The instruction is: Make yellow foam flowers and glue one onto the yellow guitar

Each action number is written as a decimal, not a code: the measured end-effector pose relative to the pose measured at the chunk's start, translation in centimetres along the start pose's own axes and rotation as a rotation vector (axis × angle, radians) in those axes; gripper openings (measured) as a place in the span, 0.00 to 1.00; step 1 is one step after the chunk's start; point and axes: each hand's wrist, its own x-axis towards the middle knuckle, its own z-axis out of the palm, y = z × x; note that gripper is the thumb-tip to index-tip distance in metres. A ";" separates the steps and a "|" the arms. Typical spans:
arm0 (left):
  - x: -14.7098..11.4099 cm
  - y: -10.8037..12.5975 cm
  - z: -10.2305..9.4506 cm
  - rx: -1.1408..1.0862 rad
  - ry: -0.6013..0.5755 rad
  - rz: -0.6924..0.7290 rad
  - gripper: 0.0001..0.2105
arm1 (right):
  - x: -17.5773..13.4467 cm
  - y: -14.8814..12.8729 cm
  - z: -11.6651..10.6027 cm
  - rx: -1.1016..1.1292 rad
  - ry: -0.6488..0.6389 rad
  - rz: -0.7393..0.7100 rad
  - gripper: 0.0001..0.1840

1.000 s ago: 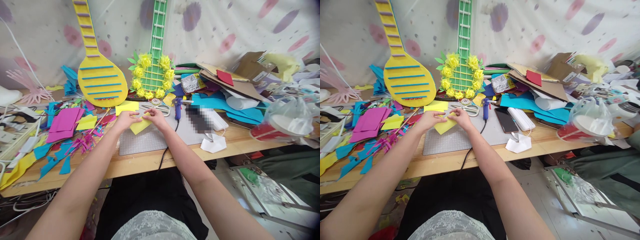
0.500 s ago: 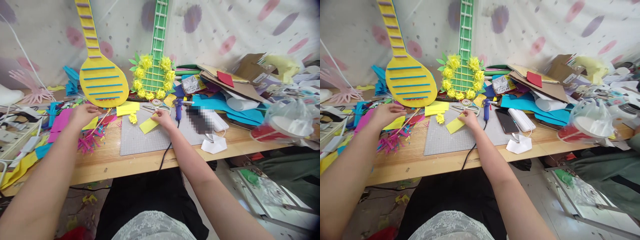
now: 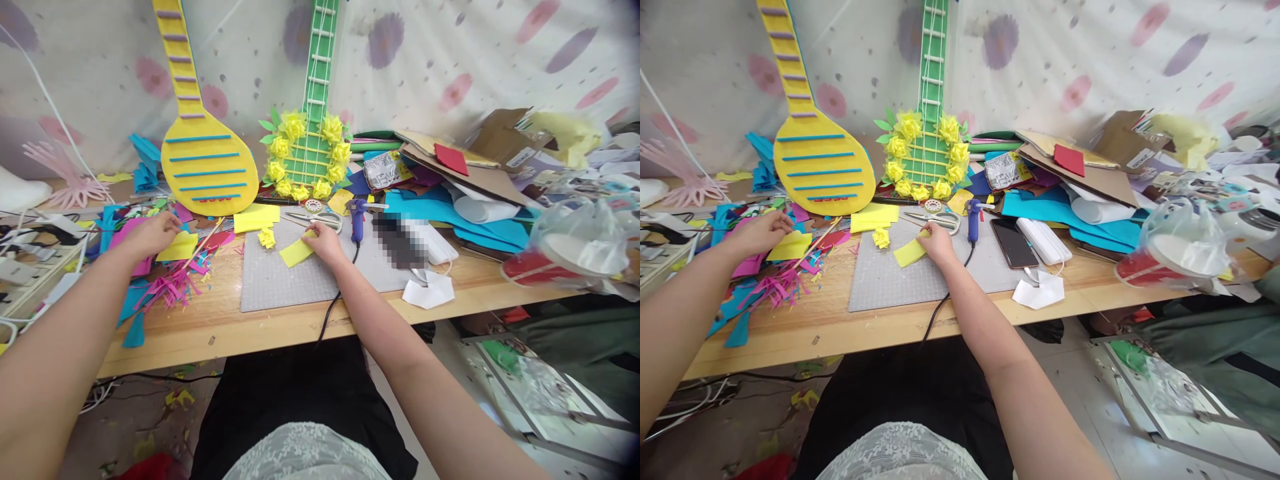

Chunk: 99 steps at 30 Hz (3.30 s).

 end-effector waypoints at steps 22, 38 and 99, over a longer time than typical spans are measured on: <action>0.1 1.4 0.0 0.250 0.053 0.118 0.28 | 0.7 0.9 0.4 0.313 -0.090 -0.008 0.11; -7.2 17.5 8.1 -0.733 -0.566 0.130 0.12 | -0.9 -1.5 -0.5 0.628 -0.339 -0.096 0.18; -8.0 18.1 9.9 -1.107 -0.164 -0.038 0.09 | -1.5 -2.1 1.1 0.655 -0.317 -0.180 0.12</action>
